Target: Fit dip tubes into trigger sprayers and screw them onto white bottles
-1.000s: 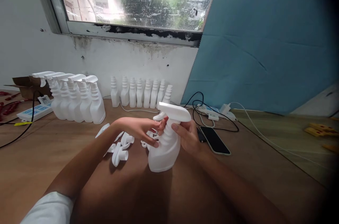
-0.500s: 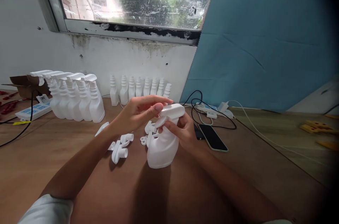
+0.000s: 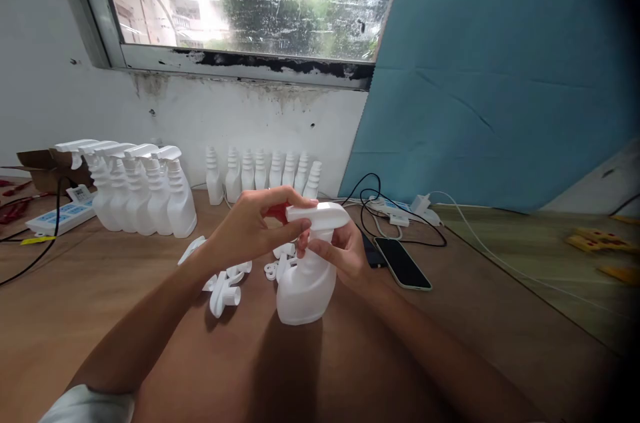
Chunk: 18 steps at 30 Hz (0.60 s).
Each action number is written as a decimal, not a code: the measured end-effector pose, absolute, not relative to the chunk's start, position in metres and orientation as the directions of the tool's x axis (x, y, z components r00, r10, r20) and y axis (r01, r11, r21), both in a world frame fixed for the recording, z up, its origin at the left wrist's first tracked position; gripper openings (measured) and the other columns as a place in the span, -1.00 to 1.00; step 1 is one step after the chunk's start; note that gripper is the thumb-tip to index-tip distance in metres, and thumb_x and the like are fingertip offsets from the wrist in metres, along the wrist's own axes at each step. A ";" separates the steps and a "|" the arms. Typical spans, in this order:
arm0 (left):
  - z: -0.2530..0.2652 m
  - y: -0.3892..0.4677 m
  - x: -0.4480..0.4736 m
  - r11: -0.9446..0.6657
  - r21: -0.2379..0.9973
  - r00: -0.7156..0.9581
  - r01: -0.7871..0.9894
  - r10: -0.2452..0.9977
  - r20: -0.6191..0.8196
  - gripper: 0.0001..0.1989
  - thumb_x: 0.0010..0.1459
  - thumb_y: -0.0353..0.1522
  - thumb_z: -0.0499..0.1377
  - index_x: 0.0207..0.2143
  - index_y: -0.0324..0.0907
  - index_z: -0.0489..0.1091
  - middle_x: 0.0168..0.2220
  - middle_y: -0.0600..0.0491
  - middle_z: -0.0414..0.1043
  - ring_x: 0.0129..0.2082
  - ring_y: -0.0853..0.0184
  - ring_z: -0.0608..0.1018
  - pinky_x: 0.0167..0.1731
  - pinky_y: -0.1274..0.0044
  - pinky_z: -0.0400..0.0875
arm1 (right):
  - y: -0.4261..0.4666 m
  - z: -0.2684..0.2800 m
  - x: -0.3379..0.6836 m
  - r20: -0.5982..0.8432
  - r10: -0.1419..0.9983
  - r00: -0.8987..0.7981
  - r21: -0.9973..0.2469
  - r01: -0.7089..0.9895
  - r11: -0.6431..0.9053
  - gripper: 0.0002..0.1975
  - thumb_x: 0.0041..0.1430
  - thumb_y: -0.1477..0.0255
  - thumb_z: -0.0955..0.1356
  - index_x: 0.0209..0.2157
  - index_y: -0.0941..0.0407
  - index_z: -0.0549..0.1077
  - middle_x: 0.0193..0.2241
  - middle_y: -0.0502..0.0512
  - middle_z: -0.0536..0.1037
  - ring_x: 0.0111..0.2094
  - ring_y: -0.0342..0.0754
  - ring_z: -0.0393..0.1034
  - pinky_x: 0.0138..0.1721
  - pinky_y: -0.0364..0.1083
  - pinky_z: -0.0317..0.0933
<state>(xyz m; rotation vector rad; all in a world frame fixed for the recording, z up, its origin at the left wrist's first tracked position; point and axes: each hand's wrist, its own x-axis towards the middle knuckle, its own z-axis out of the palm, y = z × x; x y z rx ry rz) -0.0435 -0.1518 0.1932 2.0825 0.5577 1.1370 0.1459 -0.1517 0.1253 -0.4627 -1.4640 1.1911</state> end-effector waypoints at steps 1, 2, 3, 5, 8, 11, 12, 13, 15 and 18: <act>0.194 -0.151 -0.044 -0.666 0.745 0.532 0.035 0.643 0.550 -0.80 0.19 -0.34 0.22 -0.14 -0.21 0.45 -0.44 0.09 0.51 -0.53 0.49 0.51 -0.51 0.65 0.44 | -0.152 0.126 0.146 0.503 0.811 -0.299 -0.849 -0.345 0.400 -0.69 0.05 0.35 0.46 -0.22 0.15 0.36 -0.44 0.07 0.51 -0.43 -0.05 0.45 -0.39 -0.06 0.34; 0.194 -0.151 -0.044 -0.663 0.748 0.536 0.030 0.642 0.548 -0.80 0.19 -0.34 0.22 -0.14 -0.21 0.45 -0.44 0.10 0.51 -0.53 0.50 0.51 -0.50 0.65 0.44 | -0.152 0.126 0.146 0.502 0.804 -0.319 -0.847 -0.368 0.383 -0.71 0.08 0.32 0.44 -0.22 0.16 0.36 -0.43 0.09 0.51 -0.42 -0.04 0.45 -0.39 -0.05 0.34; 0.194 -0.151 -0.044 -0.663 0.748 0.537 0.029 0.642 0.547 -0.80 0.19 -0.34 0.22 -0.14 -0.21 0.45 -0.44 0.10 0.51 -0.53 0.50 0.51 -0.49 0.65 0.45 | -0.153 0.127 0.146 0.499 0.797 -0.340 -0.846 -0.388 0.365 -0.71 0.11 0.29 0.41 -0.22 0.17 0.37 -0.43 0.11 0.52 -0.42 -0.03 0.45 -0.39 -0.05 0.35; 0.195 -0.151 -0.044 -0.667 0.745 0.532 0.035 0.643 0.551 -0.81 0.19 -0.34 0.22 -0.15 -0.21 0.45 -0.44 0.10 0.51 -0.52 0.49 0.51 -0.48 0.64 0.45 | -0.153 0.127 0.146 0.487 0.802 -0.346 -0.850 -0.400 0.343 -0.72 0.14 0.28 0.39 -0.22 0.17 0.37 -0.42 0.12 0.52 -0.41 -0.03 0.46 -0.39 -0.04 0.36; 0.194 -0.151 -0.045 -0.662 0.748 0.532 0.040 0.648 0.545 -0.81 0.19 -0.33 0.22 -0.15 -0.21 0.45 -0.45 0.09 0.51 -0.52 0.48 0.51 -0.49 0.63 0.45 | -0.153 0.127 0.146 0.476 0.824 -0.306 -0.861 -0.354 0.366 -0.66 0.06 0.40 0.46 -0.17 0.12 0.31 -0.44 0.03 0.51 -0.44 -0.05 0.47 -0.40 -0.06 0.37; 0.193 -0.151 -0.044 -0.660 0.751 0.541 0.031 0.643 0.543 -0.80 0.19 -0.33 0.22 -0.15 -0.21 0.45 -0.43 0.08 0.51 -0.51 0.48 0.51 -0.50 0.63 0.45 | -0.152 0.127 0.146 0.481 0.809 -0.338 -0.855 -0.386 0.347 -0.65 0.07 0.33 0.45 -0.15 0.11 0.31 -0.41 0.05 0.51 -0.42 -0.03 0.48 -0.36 -0.02 0.39; 0.193 -0.150 -0.044 -0.665 0.747 0.541 0.031 0.640 0.547 -0.80 0.19 -0.34 0.22 -0.15 -0.21 0.45 -0.43 0.09 0.51 -0.51 0.48 0.51 -0.49 0.63 0.45 | -0.152 0.127 0.146 0.478 0.800 -0.362 -0.855 -0.399 0.331 -0.68 0.10 0.29 0.42 -0.17 0.13 0.33 -0.40 0.08 0.52 -0.41 -0.01 0.48 -0.35 0.00 0.39; 0.193 -0.150 -0.045 -0.670 0.742 0.539 0.036 0.638 0.550 -0.81 0.19 -0.34 0.22 -0.15 -0.21 0.45 -0.43 0.09 0.51 -0.51 0.49 0.51 -0.48 0.64 0.45 | -0.152 0.127 0.146 0.474 0.798 -0.371 -0.857 -0.404 0.320 -0.69 0.12 0.26 0.40 -0.19 0.14 0.34 -0.39 0.10 0.52 -0.41 -0.01 0.48 -0.35 0.01 0.39; 0.194 -0.150 -0.045 -0.676 0.735 0.536 0.050 0.639 0.552 -0.83 0.20 -0.36 0.21 -0.16 -0.21 0.45 -0.45 0.11 0.50 -0.51 0.50 0.51 -0.47 0.65 0.45 | -0.152 0.127 0.146 0.465 0.817 -0.342 -0.863 -0.381 0.332 -0.70 0.09 0.30 0.43 -0.21 0.14 0.35 -0.42 0.07 0.51 -0.43 -0.02 0.47 -0.36 -0.01 0.38; 0.195 -0.151 -0.046 -0.676 0.734 0.546 0.061 0.638 0.543 -0.84 0.20 -0.37 0.21 -0.17 -0.20 0.45 -0.47 0.12 0.50 -0.52 0.51 0.50 -0.49 0.67 0.43 | -0.152 0.127 0.145 0.461 0.836 -0.297 -0.870 -0.338 0.360 -0.61 -0.01 0.36 0.50 -0.18 0.10 0.32 -0.46 0.00 0.49 -0.46 -0.05 0.45 -0.38 -0.03 0.36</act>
